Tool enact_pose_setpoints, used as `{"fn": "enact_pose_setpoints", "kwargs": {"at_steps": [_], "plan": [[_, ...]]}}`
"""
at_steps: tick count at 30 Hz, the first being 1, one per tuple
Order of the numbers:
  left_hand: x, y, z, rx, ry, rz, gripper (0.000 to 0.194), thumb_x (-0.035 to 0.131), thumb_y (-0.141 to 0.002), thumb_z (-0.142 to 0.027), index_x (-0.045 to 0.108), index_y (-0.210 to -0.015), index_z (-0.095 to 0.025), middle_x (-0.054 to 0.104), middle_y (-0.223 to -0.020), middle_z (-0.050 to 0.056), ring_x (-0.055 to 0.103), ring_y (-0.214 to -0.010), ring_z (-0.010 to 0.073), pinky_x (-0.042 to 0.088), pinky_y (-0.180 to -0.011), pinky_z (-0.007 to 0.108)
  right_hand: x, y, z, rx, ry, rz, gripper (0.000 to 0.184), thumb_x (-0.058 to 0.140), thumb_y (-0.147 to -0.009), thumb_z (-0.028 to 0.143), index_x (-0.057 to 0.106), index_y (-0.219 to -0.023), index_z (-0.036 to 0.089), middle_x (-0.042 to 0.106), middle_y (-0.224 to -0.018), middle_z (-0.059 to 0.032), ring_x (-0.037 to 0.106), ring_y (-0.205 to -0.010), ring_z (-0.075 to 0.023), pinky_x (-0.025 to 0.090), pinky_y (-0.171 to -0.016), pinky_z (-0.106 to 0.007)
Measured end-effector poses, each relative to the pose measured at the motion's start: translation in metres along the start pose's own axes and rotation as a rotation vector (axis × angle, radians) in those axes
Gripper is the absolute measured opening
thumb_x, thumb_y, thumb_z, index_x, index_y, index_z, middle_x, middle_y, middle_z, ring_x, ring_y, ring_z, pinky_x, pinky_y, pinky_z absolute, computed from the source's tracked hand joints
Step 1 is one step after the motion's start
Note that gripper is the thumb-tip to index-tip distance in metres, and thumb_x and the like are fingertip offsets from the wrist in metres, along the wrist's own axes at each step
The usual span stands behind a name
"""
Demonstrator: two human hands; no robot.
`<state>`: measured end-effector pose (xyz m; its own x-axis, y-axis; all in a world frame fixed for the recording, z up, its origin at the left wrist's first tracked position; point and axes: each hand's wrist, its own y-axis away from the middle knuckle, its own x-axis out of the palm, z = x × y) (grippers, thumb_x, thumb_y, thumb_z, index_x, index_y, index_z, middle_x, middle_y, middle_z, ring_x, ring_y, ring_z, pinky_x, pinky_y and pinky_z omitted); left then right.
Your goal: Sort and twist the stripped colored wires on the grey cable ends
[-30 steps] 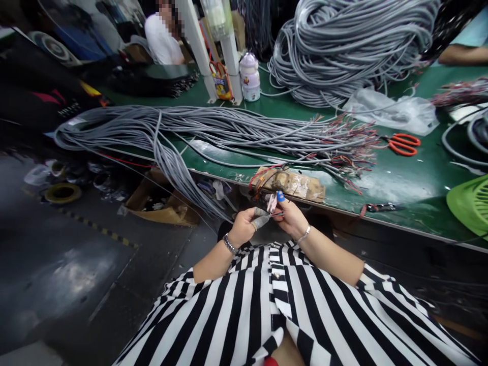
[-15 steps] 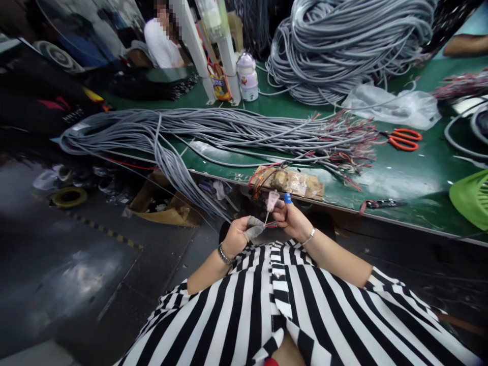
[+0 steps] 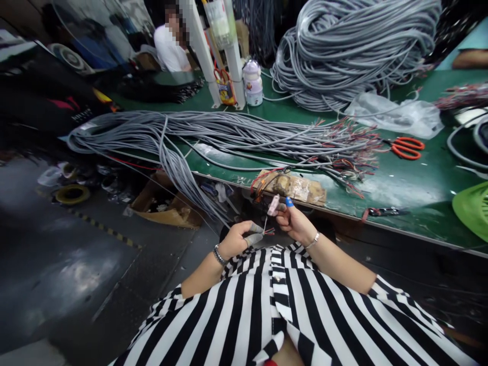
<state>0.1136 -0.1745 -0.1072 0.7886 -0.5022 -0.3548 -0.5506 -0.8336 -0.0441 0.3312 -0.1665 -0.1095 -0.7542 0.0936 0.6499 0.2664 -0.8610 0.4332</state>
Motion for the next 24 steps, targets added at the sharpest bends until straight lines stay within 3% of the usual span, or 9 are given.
{"fn": "enact_pose_setpoints", "kwargs": {"at_steps": [2,8,11,14,18,22,24], "plan": [[-0.01,-0.01,0.002,0.043,-0.111,0.005,0.019,0.069,-0.08,-0.031,0.072,-0.089,-0.015,0.071,-0.09,0.008,0.065,-0.084,0.0169,0.052,-0.082,0.03,-0.004,0.0,-0.003,-0.003,0.014,-0.03,0.049,0.067,-0.073,0.063,0.058,-0.077,0.015,0.058,-0.07,-0.0008,0.019,-0.042,-0.0017,0.002,-0.037,-0.017],[-0.036,-0.054,-0.009,0.143,-0.205,-0.31,0.02,0.063,-0.083,-0.031,0.07,-0.092,-0.015,0.071,-0.091,0.007,0.066,-0.083,0.017,0.054,-0.079,0.03,-0.007,0.003,-0.011,-0.006,0.07,-0.008,0.054,0.068,-0.069,0.067,0.06,-0.076,0.014,0.053,-0.063,0.0002,0.017,-0.043,-0.0021,0.001,-0.039,-0.019],[-0.046,-0.087,-0.019,0.261,-0.432,-0.34,0.021,0.058,-0.085,-0.026,0.069,-0.099,-0.016,0.071,-0.1,0.008,0.065,-0.095,0.0193,0.052,-0.09,0.034,-0.007,0.007,-0.013,-0.008,0.095,-0.006,0.054,0.067,-0.069,0.067,0.06,-0.075,0.014,0.048,-0.057,0.0022,0.015,-0.044,-0.0028,0.001,-0.039,-0.02],[-0.055,-0.123,-0.028,0.263,-0.804,-0.22,0.034,0.054,-0.079,-0.014,0.065,-0.111,-0.013,0.066,-0.118,0.011,0.058,-0.113,0.0237,0.044,-0.102,0.037,-0.008,0.01,-0.015,-0.01,0.125,-0.033,0.054,0.069,-0.067,0.067,0.059,-0.071,0.014,0.044,-0.054,0.0039,0.014,-0.044,-0.0027,0.001,-0.04,-0.02],[-0.067,-0.161,-0.042,0.122,-1.164,0.042,0.046,0.05,-0.078,-0.014,0.06,-0.123,-0.013,0.063,-0.122,0.014,0.06,-0.11,0.0268,0.045,-0.094,0.037,-0.009,0.014,-0.018,-0.003,0.211,-0.039,0.05,0.073,-0.064,0.062,0.059,-0.07,0.014,0.039,-0.05,0.0067,0.014,-0.044,-0.0026,0.002,-0.04,-0.02],[-0.082,-0.181,-0.056,0.048,-1.313,0.278,0.043,0.055,-0.078,-0.026,0.062,-0.12,-0.02,0.067,-0.11,0.012,0.064,-0.099,0.0273,0.046,-0.082,0.034,-0.011,0.019,-0.019,-0.009,0.292,-0.01,0.043,0.076,-0.065,0.053,0.06,-0.076,0.014,0.052,-0.062,0.0026,0.02,-0.044,-0.0017,0.005,-0.04,-0.019],[-0.093,-0.188,-0.064,0.037,-1.29,0.265,0.032,0.054,-0.081,-0.035,0.067,-0.107,-0.02,0.07,-0.097,0.009,0.064,-0.092,0.0261,0.045,-0.078,0.032,-0.013,0.021,-0.02,-0.006,0.313,-0.002,0.041,0.076,-0.065,0.051,0.061,-0.076,0.014,0.056,-0.067,0.001,0.021,-0.044,-0.0012,0.005,-0.039,-0.019]]}}
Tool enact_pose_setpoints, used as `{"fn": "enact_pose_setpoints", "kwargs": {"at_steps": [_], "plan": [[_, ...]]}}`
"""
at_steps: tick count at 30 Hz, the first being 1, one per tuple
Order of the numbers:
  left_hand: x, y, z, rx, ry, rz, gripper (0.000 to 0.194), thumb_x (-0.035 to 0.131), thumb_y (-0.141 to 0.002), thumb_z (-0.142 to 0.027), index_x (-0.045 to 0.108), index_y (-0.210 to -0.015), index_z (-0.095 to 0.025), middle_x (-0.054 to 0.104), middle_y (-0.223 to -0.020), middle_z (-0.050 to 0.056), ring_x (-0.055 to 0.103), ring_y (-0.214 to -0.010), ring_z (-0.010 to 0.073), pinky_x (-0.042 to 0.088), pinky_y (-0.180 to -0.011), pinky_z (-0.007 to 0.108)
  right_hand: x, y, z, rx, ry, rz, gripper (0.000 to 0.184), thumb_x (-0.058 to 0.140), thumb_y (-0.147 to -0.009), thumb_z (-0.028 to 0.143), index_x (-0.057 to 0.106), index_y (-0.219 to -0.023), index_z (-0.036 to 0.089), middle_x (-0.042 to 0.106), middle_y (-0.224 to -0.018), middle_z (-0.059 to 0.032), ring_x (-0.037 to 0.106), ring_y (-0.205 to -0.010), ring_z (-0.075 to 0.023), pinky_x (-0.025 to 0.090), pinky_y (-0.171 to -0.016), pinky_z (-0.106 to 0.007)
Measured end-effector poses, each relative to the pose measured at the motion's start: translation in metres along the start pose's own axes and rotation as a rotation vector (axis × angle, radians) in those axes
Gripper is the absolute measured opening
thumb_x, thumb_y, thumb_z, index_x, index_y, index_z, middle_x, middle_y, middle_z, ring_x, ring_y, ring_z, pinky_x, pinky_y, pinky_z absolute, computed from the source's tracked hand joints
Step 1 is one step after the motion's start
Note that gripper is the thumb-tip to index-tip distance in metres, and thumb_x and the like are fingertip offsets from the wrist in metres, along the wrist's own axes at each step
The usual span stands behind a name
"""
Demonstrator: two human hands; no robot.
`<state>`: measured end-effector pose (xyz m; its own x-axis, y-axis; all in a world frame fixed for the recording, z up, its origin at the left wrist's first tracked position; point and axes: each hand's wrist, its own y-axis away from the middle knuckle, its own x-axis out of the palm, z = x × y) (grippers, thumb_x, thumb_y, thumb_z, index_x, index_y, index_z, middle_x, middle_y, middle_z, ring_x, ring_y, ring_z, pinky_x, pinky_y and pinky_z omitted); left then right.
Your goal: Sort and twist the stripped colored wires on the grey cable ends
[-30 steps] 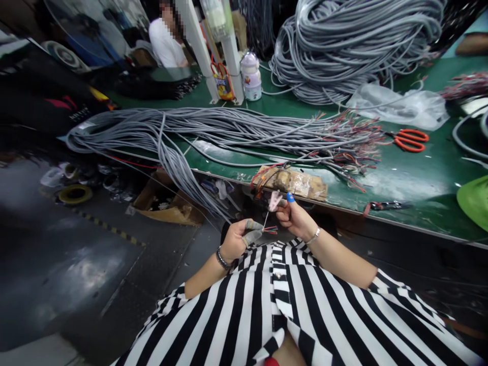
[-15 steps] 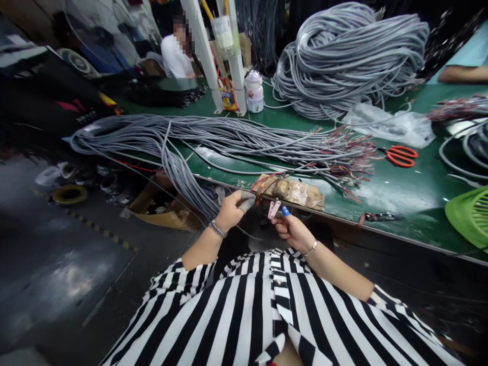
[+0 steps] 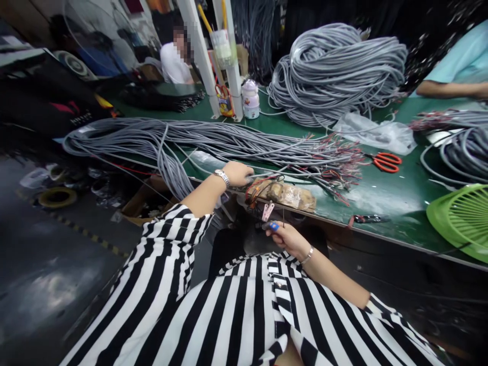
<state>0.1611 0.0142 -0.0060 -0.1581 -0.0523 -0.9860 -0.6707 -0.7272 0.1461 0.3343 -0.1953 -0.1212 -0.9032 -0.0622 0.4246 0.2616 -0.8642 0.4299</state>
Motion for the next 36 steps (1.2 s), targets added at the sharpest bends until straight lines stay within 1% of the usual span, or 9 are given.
{"fn": "enact_pose_setpoints", "kwargs": {"at_steps": [6,8,11,14,16,20,24,28,36], "plan": [[-0.052,0.017,0.005,0.034,0.582,-0.544,0.034,0.047,-0.093,-0.039,0.066,-0.092,-0.01,0.062,-0.072,0.003,0.058,-0.071,0.015,0.042,-0.069,0.026,0.0,-0.002,-0.004,0.003,0.011,0.005,0.04,0.076,-0.066,0.048,0.064,-0.084,0.014,0.061,-0.073,-0.0012,0.025,-0.044,-0.0011,0.008,-0.039,-0.018],[-0.067,0.033,-0.014,0.133,0.742,-0.519,0.032,0.052,-0.091,-0.038,0.065,-0.09,-0.009,0.058,-0.067,0.001,0.055,-0.066,0.0132,0.042,-0.068,0.026,0.001,-0.004,-0.005,0.006,0.021,0.017,0.039,0.075,-0.067,0.048,0.064,-0.084,0.014,0.061,-0.072,-0.0014,0.025,-0.044,-0.0015,0.007,-0.038,-0.018],[-0.073,0.059,-0.054,0.332,0.798,-0.313,0.024,0.062,-0.084,-0.036,0.067,-0.087,-0.013,0.062,-0.071,0.001,0.057,-0.068,0.0143,0.043,-0.069,0.026,0.004,-0.005,-0.007,0.01,0.039,0.033,0.04,0.076,-0.066,0.049,0.063,-0.082,0.015,0.062,-0.072,-0.0012,0.026,-0.043,-0.0015,0.007,-0.038,-0.019],[-0.053,0.084,-0.089,0.437,0.843,-0.124,0.018,0.067,-0.08,-0.035,0.067,-0.077,-0.017,0.064,-0.07,0.002,0.06,-0.068,0.0163,0.044,-0.069,0.025,0.006,-0.004,-0.008,0.005,0.069,0.046,0.041,0.076,-0.066,0.051,0.061,-0.078,0.015,0.058,-0.065,0.0013,0.024,-0.042,-0.0014,0.007,-0.038,-0.019],[-0.026,0.1,-0.103,0.39,0.923,-0.101,0.017,0.068,-0.079,-0.035,0.065,-0.076,-0.019,0.066,-0.071,0.003,0.062,-0.068,0.0172,0.044,-0.068,0.025,0.006,-0.002,-0.008,-0.011,0.095,0.054,0.04,0.075,-0.066,0.052,0.06,-0.073,0.015,0.046,-0.052,0.0061,0.021,-0.04,-0.002,0.007,-0.038,-0.019],[0.034,0.132,-0.112,0.082,1.215,-0.051,0.026,0.057,-0.087,-0.043,0.06,-0.087,-0.017,0.064,-0.064,0.002,0.058,-0.053,0.0126,0.044,-0.053,0.023,0.005,0.003,-0.006,-0.086,0.143,0.074,0.037,0.074,-0.069,0.05,0.06,-0.071,0.016,0.031,-0.043,0.0104,0.018,-0.039,-0.0031,0.009,-0.038,-0.019],[0.075,0.16,-0.108,-0.222,1.591,0.002,0.042,0.065,-0.078,-0.055,0.054,-0.08,-0.015,0.063,-0.058,0.0,0.054,-0.043,0.0085,0.043,-0.044,0.019,0.015,0.009,-0.001,-0.18,0.197,0.091,0.033,0.076,-0.071,0.046,0.066,-0.08,0.016,0.056,-0.059,0.002,0.042,-0.048,-0.0068,0.034,-0.044,-0.02],[0.089,0.179,-0.099,-0.342,1.726,-0.04,0.051,0.074,-0.065,-0.06,0.055,-0.074,-0.013,0.062,-0.055,0.0,0.054,-0.043,0.0076,0.043,-0.043,0.017,0.029,0.011,0.002,-0.25,0.209,0.098,0.034,0.079,-0.068,0.039,0.07,-0.095,0.02,0.07,-0.087,-0.0042,0.061,-0.076,-0.016,0.051,-0.072,-0.031],[0.097,0.18,-0.097,-0.353,1.762,-0.086,0.05,0.074,-0.066,-0.059,0.057,-0.076,-0.013,0.062,-0.055,0.0,0.053,-0.041,0.0068,0.042,-0.041,0.017,0.035,0.012,0.002,-0.269,0.278,0.091,0.031,0.073,-0.075,0.043,0.069,-0.096,0.021,0.069,-0.087,-0.004,0.062,-0.078,-0.0177,0.053,-0.074,-0.033]]}}
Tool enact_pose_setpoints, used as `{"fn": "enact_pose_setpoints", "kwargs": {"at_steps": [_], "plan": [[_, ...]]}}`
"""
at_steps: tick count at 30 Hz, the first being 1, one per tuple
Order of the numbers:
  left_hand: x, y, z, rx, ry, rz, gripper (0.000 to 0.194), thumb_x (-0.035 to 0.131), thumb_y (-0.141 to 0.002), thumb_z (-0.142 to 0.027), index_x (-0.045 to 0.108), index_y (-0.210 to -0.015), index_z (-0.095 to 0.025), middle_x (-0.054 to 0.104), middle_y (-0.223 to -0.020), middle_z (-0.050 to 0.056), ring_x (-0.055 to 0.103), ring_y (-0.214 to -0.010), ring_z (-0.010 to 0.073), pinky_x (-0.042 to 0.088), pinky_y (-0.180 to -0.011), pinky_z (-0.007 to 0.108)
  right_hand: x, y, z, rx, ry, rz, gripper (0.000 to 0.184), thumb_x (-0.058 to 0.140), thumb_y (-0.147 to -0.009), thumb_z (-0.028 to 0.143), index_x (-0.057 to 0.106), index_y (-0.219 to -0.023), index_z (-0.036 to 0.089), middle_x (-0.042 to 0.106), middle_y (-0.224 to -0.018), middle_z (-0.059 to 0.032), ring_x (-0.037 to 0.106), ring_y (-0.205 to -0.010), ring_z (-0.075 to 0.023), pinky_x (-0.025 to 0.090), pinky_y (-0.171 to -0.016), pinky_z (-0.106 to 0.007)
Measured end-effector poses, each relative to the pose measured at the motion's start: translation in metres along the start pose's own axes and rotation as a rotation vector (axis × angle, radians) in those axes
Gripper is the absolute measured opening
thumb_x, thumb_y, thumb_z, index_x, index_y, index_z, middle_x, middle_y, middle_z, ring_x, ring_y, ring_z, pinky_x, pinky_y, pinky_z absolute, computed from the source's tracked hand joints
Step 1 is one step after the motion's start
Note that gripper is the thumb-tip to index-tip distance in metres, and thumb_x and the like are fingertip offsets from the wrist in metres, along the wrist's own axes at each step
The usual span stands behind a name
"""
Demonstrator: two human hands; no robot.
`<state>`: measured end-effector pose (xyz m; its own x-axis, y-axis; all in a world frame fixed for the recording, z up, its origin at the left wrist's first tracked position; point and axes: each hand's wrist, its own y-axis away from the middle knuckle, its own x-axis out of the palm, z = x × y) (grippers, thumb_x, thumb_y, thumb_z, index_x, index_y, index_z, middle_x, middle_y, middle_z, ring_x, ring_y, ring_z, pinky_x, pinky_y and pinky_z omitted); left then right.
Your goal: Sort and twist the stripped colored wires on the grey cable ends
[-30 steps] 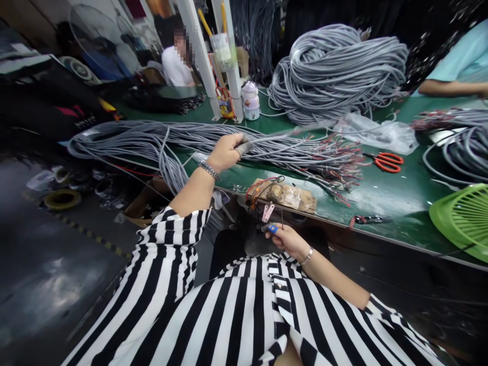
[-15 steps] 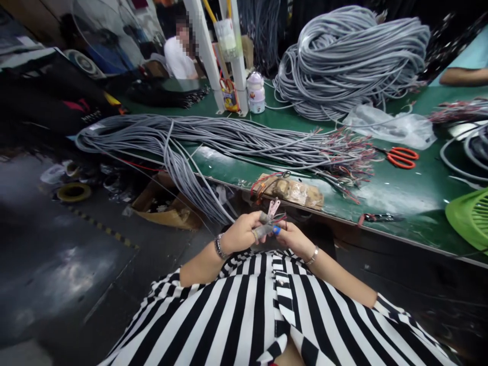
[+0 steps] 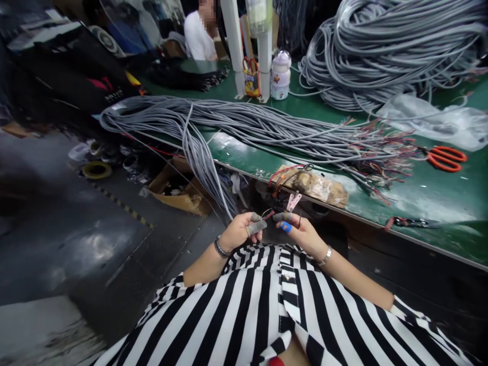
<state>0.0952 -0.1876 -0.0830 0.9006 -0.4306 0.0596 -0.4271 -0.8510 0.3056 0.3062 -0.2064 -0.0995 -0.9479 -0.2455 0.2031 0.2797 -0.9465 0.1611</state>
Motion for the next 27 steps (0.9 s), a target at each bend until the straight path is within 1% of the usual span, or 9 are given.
{"fn": "enact_pose_setpoints", "kwargs": {"at_steps": [4,7,10,13,15,18,22,24,27], "plan": [[0.004,-0.004,0.0,-0.03,-0.078,0.077,0.049,0.072,-0.068,-0.06,0.057,-0.074,-0.013,0.06,-0.053,-0.001,0.051,-0.04,0.0069,0.041,-0.041,0.017,0.003,0.002,0.005,-0.044,0.022,0.022,0.032,0.073,-0.075,0.047,0.069,-0.092,0.02,0.07,-0.093,-0.0063,0.062,-0.086,-0.0197,0.051,-0.081,-0.035],[0.004,-0.005,0.003,-0.032,-0.227,0.12,0.044,0.065,-0.076,-0.058,0.06,-0.076,-0.014,0.058,-0.052,-0.002,0.05,-0.041,0.0076,0.04,-0.044,0.018,0.004,0.0,0.005,-0.033,-0.002,0.01,0.037,0.075,-0.07,0.05,0.067,-0.09,0.019,0.069,-0.088,-0.0056,0.062,-0.081,-0.0187,0.051,-0.079,-0.034],[0.004,-0.004,0.005,0.104,-0.518,0.149,0.034,0.057,-0.085,-0.049,0.065,-0.079,-0.016,0.06,-0.056,-0.001,0.053,-0.048,0.0095,0.04,-0.05,0.02,0.0,-0.002,0.002,0.027,0.063,0.01,0.034,0.075,-0.069,0.048,0.066,-0.082,0.018,0.066,-0.077,-0.0031,0.058,-0.069,-0.0157,0.049,-0.068,-0.03],[0.005,-0.002,0.006,0.286,-0.802,0.17,0.027,0.056,-0.087,-0.041,0.068,-0.076,-0.02,0.066,-0.065,0.001,0.059,-0.061,0.0131,0.038,-0.058,0.022,-0.009,-0.004,-0.002,0.047,0.207,0.067,0.033,0.074,-0.07,0.047,0.062,-0.066,0.017,0.059,-0.063,0.0002,0.049,-0.058,-0.0118,0.042,-0.056,-0.026],[0.006,-0.002,0.007,0.353,-0.899,0.225,0.024,0.056,-0.086,-0.037,0.069,-0.074,-0.022,0.068,-0.068,0.001,0.061,-0.065,0.0146,0.038,-0.06,0.022,-0.016,-0.007,-0.005,0.026,0.262,0.07,0.035,0.075,-0.069,0.047,0.059,-0.063,0.017,0.053,-0.058,0.0021,0.043,-0.055,-0.0105,0.038,-0.053,-0.025],[0.001,-0.005,0.01,0.384,-0.955,0.286,0.016,0.056,-0.085,-0.03,0.07,-0.078,-0.024,0.069,-0.069,0.0,0.062,-0.066,0.015,0.037,-0.06,0.023,-0.024,-0.009,-0.008,0.007,0.288,0.002,0.038,0.076,-0.068,0.051,0.058,-0.062,0.018,0.051,-0.057,0.0024,0.039,-0.055,-0.0102,0.035,-0.052,-0.025],[-0.015,-0.013,0.005,0.382,-1.06,0.261,0.007,0.065,-0.076,-0.025,0.071,-0.079,-0.024,0.07,-0.073,0.002,0.065,-0.071,0.0176,0.042,-0.065,0.024,-0.029,-0.009,-0.011,0.062,0.23,-0.079,0.047,0.065,-0.073,0.063,0.058,-0.064,0.018,0.052,-0.057,0.0002,0.035,-0.05,-0.0092,0.027,-0.046,-0.024],[-0.023,-0.021,-0.008,0.426,-1.081,0.24,0.014,0.066,-0.077,-0.03,0.073,-0.088,-0.024,0.073,-0.084,0.003,0.067,-0.081,0.0193,0.045,-0.072,0.025,-0.028,-0.007,-0.012,0.096,0.166,-0.098,0.052,0.059,-0.075,0.069,0.059,-0.068,0.017,0.055,-0.059,-0.0011,0.032,-0.047,-0.008,0.022,-0.043,-0.024],[-0.03,-0.044,-0.037,0.495,-1.03,0.086,0.023,0.057,-0.087,-0.034,0.071,-0.1,-0.024,0.074,-0.097,0.004,0.067,-0.089,0.019,0.048,-0.08,0.026,-0.027,-0.004,-0.012,0.093,0.103,-0.086,0.055,0.055,-0.076,0.072,0.06,-0.072,0.018,0.058,-0.065,-0.0027,0.031,-0.044,-0.0066,0.018,-0.041,-0.024]]}}
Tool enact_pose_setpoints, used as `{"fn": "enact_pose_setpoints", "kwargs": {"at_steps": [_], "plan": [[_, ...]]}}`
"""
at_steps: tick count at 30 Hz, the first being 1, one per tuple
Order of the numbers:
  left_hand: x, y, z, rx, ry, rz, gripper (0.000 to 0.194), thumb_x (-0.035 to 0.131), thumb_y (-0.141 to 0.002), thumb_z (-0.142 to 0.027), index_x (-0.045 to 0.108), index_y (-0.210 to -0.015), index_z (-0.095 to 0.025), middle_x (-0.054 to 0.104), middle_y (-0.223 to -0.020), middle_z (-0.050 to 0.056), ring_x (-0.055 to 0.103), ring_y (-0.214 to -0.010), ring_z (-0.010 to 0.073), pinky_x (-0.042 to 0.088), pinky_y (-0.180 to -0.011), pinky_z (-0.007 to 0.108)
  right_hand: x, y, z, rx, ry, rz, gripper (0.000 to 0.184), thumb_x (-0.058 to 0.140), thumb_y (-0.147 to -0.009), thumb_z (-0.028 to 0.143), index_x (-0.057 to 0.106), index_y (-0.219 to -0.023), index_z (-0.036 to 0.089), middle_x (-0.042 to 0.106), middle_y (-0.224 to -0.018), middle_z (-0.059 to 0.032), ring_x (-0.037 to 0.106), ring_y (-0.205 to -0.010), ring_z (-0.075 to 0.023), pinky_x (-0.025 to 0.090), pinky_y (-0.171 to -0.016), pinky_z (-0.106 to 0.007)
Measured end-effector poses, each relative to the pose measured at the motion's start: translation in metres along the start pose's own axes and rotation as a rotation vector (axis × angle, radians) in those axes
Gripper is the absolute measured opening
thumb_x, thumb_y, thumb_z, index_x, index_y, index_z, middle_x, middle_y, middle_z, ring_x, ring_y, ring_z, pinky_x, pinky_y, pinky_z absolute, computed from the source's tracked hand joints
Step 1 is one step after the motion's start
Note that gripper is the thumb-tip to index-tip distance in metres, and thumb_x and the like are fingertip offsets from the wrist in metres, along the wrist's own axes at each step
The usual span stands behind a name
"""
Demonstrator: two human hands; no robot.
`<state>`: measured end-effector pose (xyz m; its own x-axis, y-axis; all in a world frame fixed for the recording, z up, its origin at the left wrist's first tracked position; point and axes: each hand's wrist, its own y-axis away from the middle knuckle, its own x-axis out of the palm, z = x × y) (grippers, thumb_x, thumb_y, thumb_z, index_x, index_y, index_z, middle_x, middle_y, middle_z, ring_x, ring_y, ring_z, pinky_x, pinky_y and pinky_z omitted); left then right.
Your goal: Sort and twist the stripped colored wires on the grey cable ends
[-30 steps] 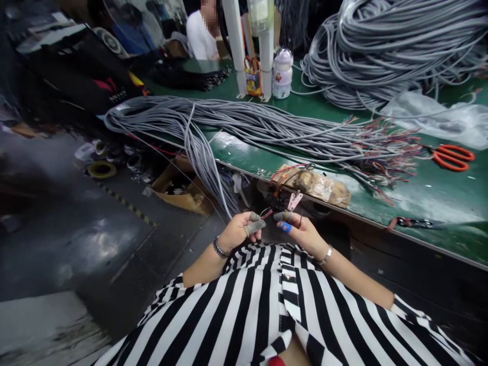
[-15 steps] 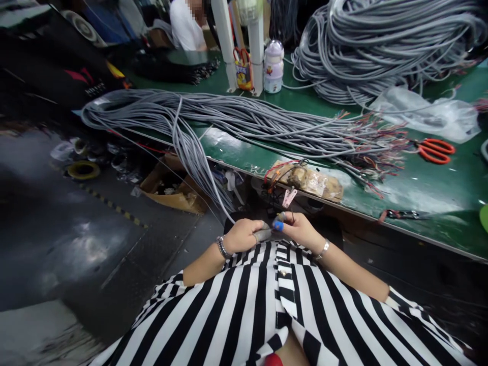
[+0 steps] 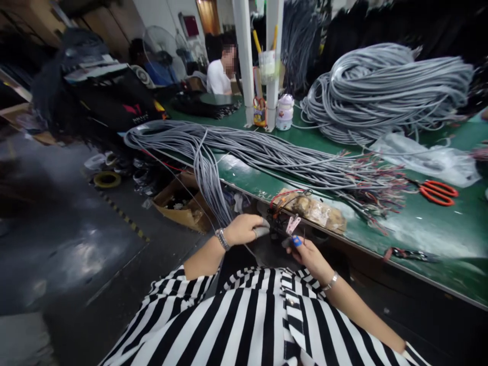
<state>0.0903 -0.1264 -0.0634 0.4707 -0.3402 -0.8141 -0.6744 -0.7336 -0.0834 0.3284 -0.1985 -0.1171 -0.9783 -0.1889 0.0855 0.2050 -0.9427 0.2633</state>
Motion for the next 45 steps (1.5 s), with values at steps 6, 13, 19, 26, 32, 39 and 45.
{"fn": "enact_pose_setpoints", "kwargs": {"at_steps": [6,13,19,26,32,39,45], "plan": [[-0.036,-0.112,0.01,0.032,-0.219,-0.277,0.027,0.052,-0.088,-0.023,0.067,-0.11,-0.017,0.068,-0.115,0.009,0.061,-0.108,0.0214,0.045,-0.097,0.031,0.003,0.002,-0.006,-0.063,0.077,0.054,0.059,0.048,-0.079,0.074,0.057,-0.07,0.017,0.056,-0.064,-0.0019,0.034,-0.045,-0.0064,0.021,-0.042,-0.023],[-0.047,-0.203,0.023,-0.209,-0.504,-0.151,0.039,0.059,-0.083,-0.032,0.061,-0.117,-0.013,0.066,-0.109,0.014,0.062,-0.103,0.0269,0.045,-0.092,0.037,-0.004,0.01,-0.006,-0.047,0.141,0.119,0.061,0.045,-0.079,0.076,0.056,-0.077,0.016,0.059,-0.069,-0.0025,0.036,-0.047,-0.0063,0.025,-0.043,-0.021],[-0.058,-0.183,0.017,-0.105,-0.536,-0.133,0.024,0.057,-0.084,-0.036,0.066,-0.091,-0.015,0.063,-0.098,0.01,0.061,-0.091,0.0227,0.045,-0.083,0.032,-0.016,0.009,-0.013,-0.031,0.158,0.09,0.059,0.047,-0.079,0.074,0.055,-0.077,0.016,0.059,-0.069,-0.0024,0.037,-0.047,-0.0061,0.026,-0.044,-0.022],[-0.04,-0.081,-0.051,0.538,-0.206,0.081,0.026,0.048,-0.09,-0.036,0.058,-0.076,-0.017,0.059,-0.075,0.004,0.055,-0.069,0.0136,0.041,-0.066,0.024,-0.004,-0.003,-0.023,-0.017,0.218,0.167,0.052,0.049,-0.082,0.067,0.056,-0.074,0.016,0.056,-0.063,0.0001,0.036,-0.047,-0.0068,0.027,-0.045,-0.022],[0.015,0.002,-0.033,0.354,-0.146,0.127,0.03,0.045,-0.093,-0.034,0.053,-0.07,-0.017,0.059,-0.065,0.001,0.055,-0.06,0.0133,0.036,-0.059,0.025,0.002,0.0,-0.02,-0.054,0.197,0.135,0.046,0.055,-0.082,0.06,0.06,-0.072,0.015,0.054,-0.063,0.0002,0.038,-0.053,-0.0081,0.03,-0.048,-0.022],[0.045,0.05,-0.008,0.167,-0.234,0.129,0.018,0.047,-0.084,-0.022,0.051,-0.066,-0.017,0.06,-0.064,0.001,0.056,-0.061,0.0145,0.032,-0.058,0.026,0.003,0.014,0.005,-0.065,0.059,0.09,0.054,0.049,-0.083,0.067,0.061,-0.093,0.014,0.063,-0.079,-0.0051,0.037,-0.051,-0.0073,0.03,-0.046,-0.022],[0.048,0.039,-0.016,0.099,-0.263,0.169,0.01,0.05,-0.077,-0.017,0.054,-0.069,-0.017,0.064,-0.069,0.002,0.06,-0.066,0.0161,0.035,-0.058,0.026,0.015,0.022,0.015,-0.16,0.345,0.102,0.035,0.064,-0.08,0.051,0.057,-0.082,0.017,0.059,-0.071,-0.0009,0.051,-0.064,-0.013,0.043,-0.059,-0.025]]}}
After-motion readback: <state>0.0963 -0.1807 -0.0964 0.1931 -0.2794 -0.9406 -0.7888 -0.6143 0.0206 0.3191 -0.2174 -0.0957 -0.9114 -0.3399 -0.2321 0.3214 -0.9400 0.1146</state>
